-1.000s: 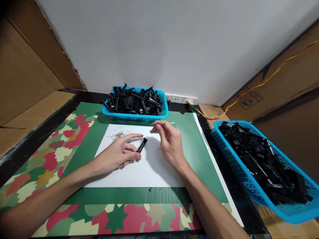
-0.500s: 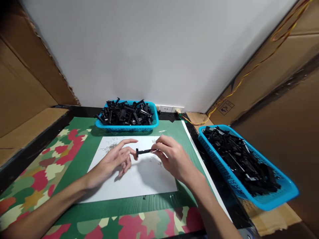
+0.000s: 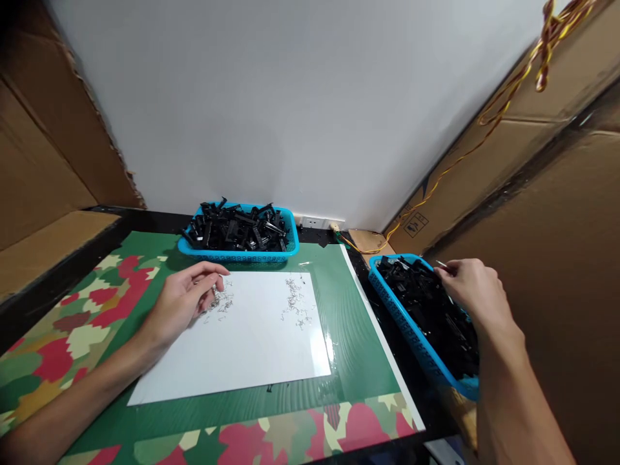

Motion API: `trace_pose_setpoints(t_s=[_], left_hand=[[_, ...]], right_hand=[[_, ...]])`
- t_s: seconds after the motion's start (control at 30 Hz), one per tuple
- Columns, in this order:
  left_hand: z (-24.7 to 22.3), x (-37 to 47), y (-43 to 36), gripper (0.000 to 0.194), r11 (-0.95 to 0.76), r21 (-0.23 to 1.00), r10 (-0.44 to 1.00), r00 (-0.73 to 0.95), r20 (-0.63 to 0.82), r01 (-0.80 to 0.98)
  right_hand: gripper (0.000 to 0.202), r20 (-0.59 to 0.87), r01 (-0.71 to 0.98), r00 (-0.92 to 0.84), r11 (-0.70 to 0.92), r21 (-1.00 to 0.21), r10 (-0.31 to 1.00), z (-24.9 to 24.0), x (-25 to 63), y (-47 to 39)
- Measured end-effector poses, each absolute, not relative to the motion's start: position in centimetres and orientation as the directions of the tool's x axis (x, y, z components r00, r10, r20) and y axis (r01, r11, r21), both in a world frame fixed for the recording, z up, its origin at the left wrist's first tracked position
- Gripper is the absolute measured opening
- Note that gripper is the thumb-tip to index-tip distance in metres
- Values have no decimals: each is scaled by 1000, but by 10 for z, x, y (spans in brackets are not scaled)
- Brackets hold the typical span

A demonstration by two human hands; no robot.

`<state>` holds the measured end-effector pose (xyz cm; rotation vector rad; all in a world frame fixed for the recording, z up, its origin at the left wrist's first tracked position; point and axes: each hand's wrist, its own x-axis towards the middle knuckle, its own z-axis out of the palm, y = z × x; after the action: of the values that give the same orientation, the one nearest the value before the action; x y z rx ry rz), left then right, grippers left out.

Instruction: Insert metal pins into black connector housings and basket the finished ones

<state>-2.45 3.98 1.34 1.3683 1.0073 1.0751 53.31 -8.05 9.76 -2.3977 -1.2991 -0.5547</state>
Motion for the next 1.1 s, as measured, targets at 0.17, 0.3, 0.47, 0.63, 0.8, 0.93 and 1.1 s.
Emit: trace_pose_setpoints(t_s=[0.17, 0.3, 0.47, 0.63, 0.8, 0.93, 1.1], left_hand=[[7, -35, 56, 25, -115, 993, 987, 117, 112, 21], [0, -40, 65, 26, -134, 989, 988, 83, 129, 55], [-8, -43, 73, 23, -179, 976, 984, 43, 175, 127], [-4, -44, 74, 22, -205, 969, 979, 25, 204, 139], [2, -42, 69, 22, -221, 965, 975, 40, 217, 143], [3, -40, 66, 23, -227, 963, 973, 65, 219, 147], [4, -38, 62, 23, -221, 965, 971, 123, 205, 140]], right_hand=[[38, 347, 837, 541, -532, -131, 766, 106, 487, -61], [36, 337, 952, 224, -133, -274, 914, 109, 405, -24], [29, 273, 906, -69, 175, -385, 959, 90, 308, 31], [25, 283, 868, -120, 239, -435, 952, 69, 244, 83], [23, 278, 866, -72, 199, -460, 958, 53, 211, 122], [12, 304, 859, -28, 178, -479, 952, 43, 198, 132], [9, 380, 805, 30, 203, -557, 924, 50, 199, 124]])
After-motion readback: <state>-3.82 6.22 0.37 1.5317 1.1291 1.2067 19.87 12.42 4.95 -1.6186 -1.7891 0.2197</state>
